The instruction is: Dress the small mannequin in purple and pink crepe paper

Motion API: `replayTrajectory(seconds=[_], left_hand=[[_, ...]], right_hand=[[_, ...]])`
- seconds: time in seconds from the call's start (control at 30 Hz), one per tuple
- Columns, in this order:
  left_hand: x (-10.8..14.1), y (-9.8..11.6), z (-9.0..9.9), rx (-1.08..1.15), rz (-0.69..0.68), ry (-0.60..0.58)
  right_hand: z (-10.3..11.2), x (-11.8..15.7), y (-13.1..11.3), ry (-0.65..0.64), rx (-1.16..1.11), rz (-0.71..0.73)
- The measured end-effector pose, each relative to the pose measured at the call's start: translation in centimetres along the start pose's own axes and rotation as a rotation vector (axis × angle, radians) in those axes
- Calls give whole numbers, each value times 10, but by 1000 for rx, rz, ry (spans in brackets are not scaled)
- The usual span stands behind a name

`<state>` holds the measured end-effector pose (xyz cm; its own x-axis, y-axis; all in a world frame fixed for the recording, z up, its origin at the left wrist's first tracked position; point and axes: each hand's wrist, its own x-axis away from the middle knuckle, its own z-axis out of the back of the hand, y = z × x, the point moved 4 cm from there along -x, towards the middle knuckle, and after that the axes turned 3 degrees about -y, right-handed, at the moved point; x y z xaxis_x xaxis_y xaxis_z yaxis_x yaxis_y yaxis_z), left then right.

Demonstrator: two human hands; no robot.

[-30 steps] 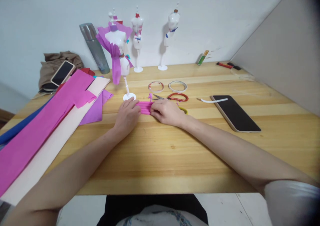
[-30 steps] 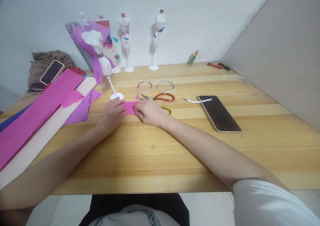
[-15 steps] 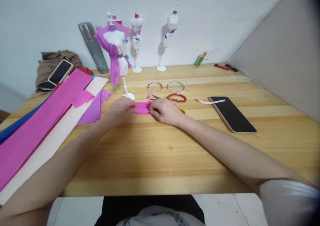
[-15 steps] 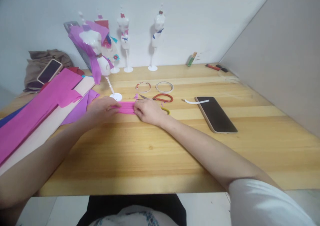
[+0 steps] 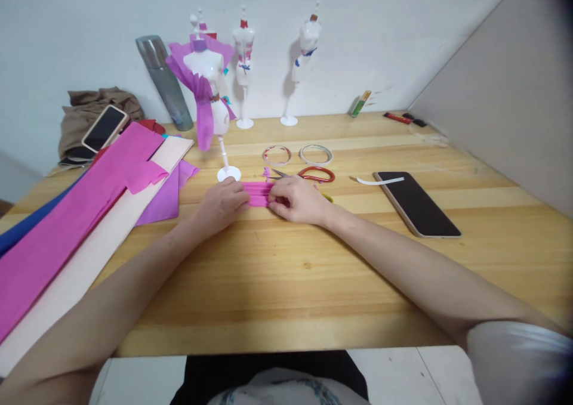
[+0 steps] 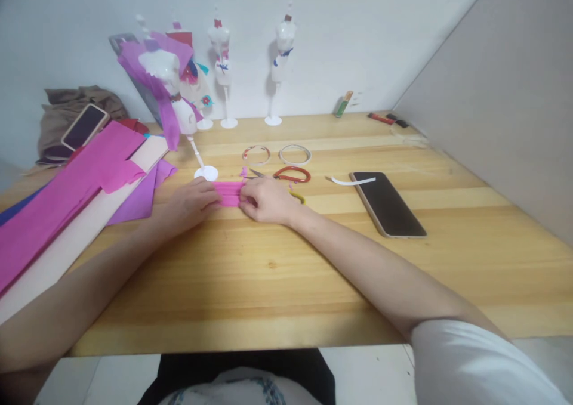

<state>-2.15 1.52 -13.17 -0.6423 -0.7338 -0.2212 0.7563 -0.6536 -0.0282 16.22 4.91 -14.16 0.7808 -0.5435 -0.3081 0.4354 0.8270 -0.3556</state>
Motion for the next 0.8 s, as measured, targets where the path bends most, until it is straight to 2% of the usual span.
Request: replayTrajectory(seconds=[0.23, 0.4, 0.57, 0.8], left_hand=[[2, -1, -7, -55, -11, 41], [3, 1, -5, -40, -13, 82], [2, 0, -3, -1, 22, 130], [-2, -6, -8, 36, 66, 117]], right_hand=[[-1, 2, -1, -2, 163, 38], [-2, 1, -1, 23, 146, 48], [-2, 0, 2, 28, 91, -3], [-1, -2, 3, 33, 121, -96]])
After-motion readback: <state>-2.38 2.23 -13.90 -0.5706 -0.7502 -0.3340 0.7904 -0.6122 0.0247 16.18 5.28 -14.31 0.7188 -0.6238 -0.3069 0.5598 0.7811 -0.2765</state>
